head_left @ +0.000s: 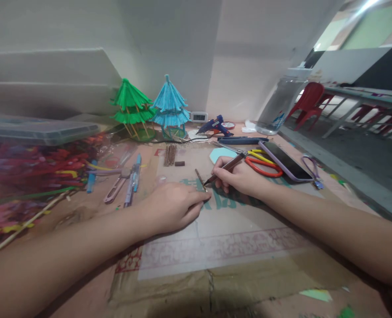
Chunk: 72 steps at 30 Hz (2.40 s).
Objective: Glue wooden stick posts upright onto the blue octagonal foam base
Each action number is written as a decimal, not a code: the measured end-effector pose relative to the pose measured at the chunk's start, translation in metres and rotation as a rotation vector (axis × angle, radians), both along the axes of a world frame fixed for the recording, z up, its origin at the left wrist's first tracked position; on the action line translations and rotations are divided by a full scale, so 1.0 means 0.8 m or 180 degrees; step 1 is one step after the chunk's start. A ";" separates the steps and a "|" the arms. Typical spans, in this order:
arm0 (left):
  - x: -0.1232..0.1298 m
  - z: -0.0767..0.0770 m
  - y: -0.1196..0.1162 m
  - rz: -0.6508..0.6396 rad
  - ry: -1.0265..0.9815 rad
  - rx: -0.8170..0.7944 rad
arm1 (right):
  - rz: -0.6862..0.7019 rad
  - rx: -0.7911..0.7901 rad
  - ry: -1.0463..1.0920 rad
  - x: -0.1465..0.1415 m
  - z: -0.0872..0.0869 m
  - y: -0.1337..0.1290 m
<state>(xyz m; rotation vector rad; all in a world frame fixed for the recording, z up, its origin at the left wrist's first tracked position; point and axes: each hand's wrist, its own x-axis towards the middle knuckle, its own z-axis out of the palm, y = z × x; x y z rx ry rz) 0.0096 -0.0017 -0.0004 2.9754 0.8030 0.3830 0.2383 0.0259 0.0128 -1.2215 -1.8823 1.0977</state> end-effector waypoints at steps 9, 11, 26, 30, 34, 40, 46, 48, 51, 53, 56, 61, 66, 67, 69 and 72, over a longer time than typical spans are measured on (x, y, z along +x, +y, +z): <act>-0.002 -0.001 -0.001 -0.0084 0.0029 0.0325 | 0.0026 -0.0045 -0.0051 -0.001 0.002 -0.001; -0.002 -0.001 -0.001 -0.0088 0.0022 0.0298 | 0.0042 -0.0013 -0.0040 -0.001 0.003 -0.002; -0.001 0.000 -0.003 -0.0049 -0.0009 0.0211 | 0.0068 -0.0243 -0.0013 0.002 0.002 0.001; 0.000 -0.001 -0.005 -0.0112 -0.0169 0.0378 | 0.0059 -0.0315 0.0013 0.001 0.003 0.000; -0.001 -0.003 -0.009 -0.0072 -0.0110 0.0480 | 0.0082 -0.0288 0.0018 0.002 0.003 0.000; 0.001 -0.001 -0.006 -0.0088 -0.0073 0.0368 | 0.0021 -0.0246 0.0084 0.002 0.001 0.000; 0.001 0.000 -0.005 -0.0106 -0.0119 0.0296 | -0.0019 -0.0202 0.0057 0.000 0.002 -0.002; 0.001 0.000 -0.005 -0.0097 -0.0093 0.0278 | -0.0031 -0.0208 0.0029 0.000 0.003 -0.002; 0.001 0.000 -0.005 -0.0084 -0.0057 0.0258 | -0.0044 -0.0250 0.0017 -0.001 0.005 -0.002; 0.001 0.001 -0.005 -0.0091 -0.0065 0.0258 | -0.0022 -0.0299 0.0011 -0.001 0.005 -0.002; 0.001 0.002 -0.005 -0.0090 -0.0058 0.0261 | 0.0027 -0.0335 0.0024 0.000 0.004 -0.002; 0.001 0.001 -0.005 -0.0096 -0.0039 0.0302 | -0.0066 -0.0232 0.0044 -0.001 0.005 -0.003; 0.002 0.001 -0.006 -0.0063 -0.0007 0.0329 | -0.0045 -0.0231 0.0016 -0.001 0.003 -0.002; 0.002 0.001 -0.006 -0.0058 -0.0003 0.0307 | -0.0054 -0.0228 0.0006 0.000 0.003 -0.002; 0.003 0.002 -0.006 -0.0042 0.0016 0.0262 | -0.0062 -0.0209 -0.0005 0.000 0.002 -0.002; 0.003 0.002 -0.006 -0.0013 0.0059 0.0230 | -0.0028 -0.0186 0.0039 0.000 0.002 -0.002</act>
